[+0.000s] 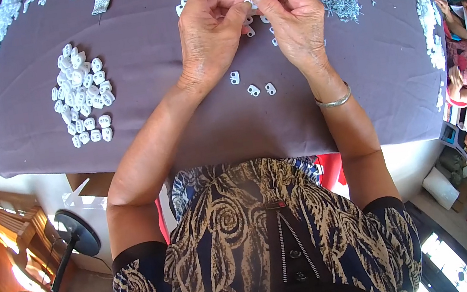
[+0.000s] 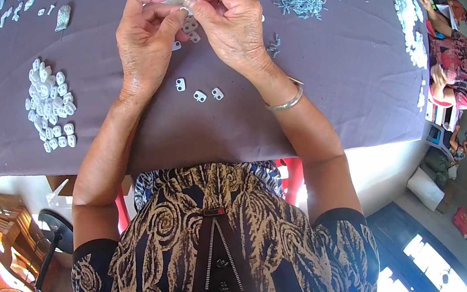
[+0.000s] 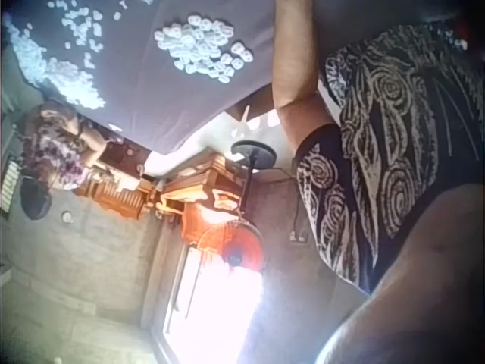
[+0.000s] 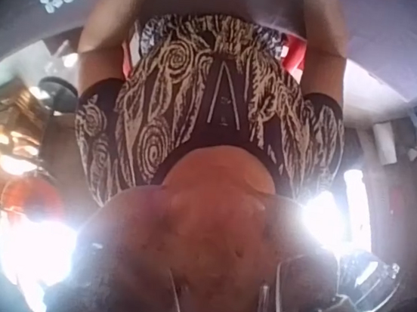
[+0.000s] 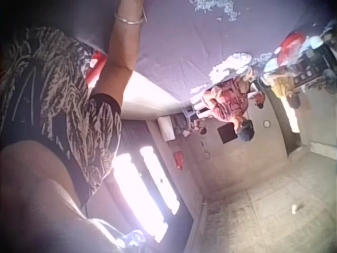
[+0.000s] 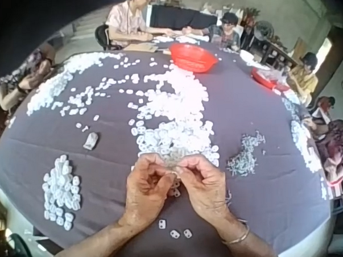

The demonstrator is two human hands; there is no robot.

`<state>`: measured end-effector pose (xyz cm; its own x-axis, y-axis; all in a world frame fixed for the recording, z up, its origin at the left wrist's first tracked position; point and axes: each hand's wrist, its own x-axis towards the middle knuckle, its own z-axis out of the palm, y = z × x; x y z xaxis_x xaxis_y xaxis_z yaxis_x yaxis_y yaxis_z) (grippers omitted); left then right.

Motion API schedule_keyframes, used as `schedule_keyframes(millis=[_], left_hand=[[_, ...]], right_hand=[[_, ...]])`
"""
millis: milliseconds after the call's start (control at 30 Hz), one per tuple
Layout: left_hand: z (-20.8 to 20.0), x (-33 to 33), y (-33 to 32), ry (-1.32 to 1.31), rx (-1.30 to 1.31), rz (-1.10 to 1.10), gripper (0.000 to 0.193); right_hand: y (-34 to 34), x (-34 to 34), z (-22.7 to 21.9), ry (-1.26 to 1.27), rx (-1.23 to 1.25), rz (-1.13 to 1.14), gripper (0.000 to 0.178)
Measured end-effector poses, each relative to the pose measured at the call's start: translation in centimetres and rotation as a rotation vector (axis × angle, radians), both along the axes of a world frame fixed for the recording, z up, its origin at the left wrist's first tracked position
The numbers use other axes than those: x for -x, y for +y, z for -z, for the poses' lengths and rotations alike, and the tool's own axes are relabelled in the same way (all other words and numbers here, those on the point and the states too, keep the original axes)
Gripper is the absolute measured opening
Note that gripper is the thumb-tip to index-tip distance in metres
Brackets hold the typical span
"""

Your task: The person gathers plastic pieces on a table and fits the components together by hand to assemble cord locks.

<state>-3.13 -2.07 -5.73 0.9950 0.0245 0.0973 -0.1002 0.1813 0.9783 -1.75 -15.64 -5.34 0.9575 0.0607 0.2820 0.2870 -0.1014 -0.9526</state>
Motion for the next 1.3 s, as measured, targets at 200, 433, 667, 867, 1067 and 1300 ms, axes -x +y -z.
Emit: schedule_keyframes(millis=[200, 433, 667, 867, 1067, 1300], left_hand=[[-0.1, -0.1, 0.1, -0.069, -0.084, 0.009, 0.026], [0.0, -0.2, 0.3, -0.076, -0.080, -0.012, 0.027], [-0.1, -0.1, 0.1, -0.155, 0.084, 0.007, 0.025], [0.7, -0.9, 1.7, -0.137, -0.105, 0.091, 0.020], [0.6, -1.6, 2.5, -0.189, -0.244, 0.046, 0.010], [0.6, -3.1, 4.3, -0.330, -0.272, -0.093, 0.011]], right_hand=[[-0.7, 0.1, -1.2, 0.057, -0.073, 0.008, 0.012], [-0.9, -0.1, -0.6, 0.025, 0.053, -0.027, 0.005], [-0.8, 0.4, -1.4, 0.242, 0.017, -0.084, 0.007], [-0.6, 0.4, -1.8, 0.246, 0.061, -0.062, 0.008], [-0.4, 0.1, -2.7, 0.267, 0.016, -0.107, 0.007], [-2.0, -0.2, -4.5, 0.183, 0.142, -0.146, 0.004]])
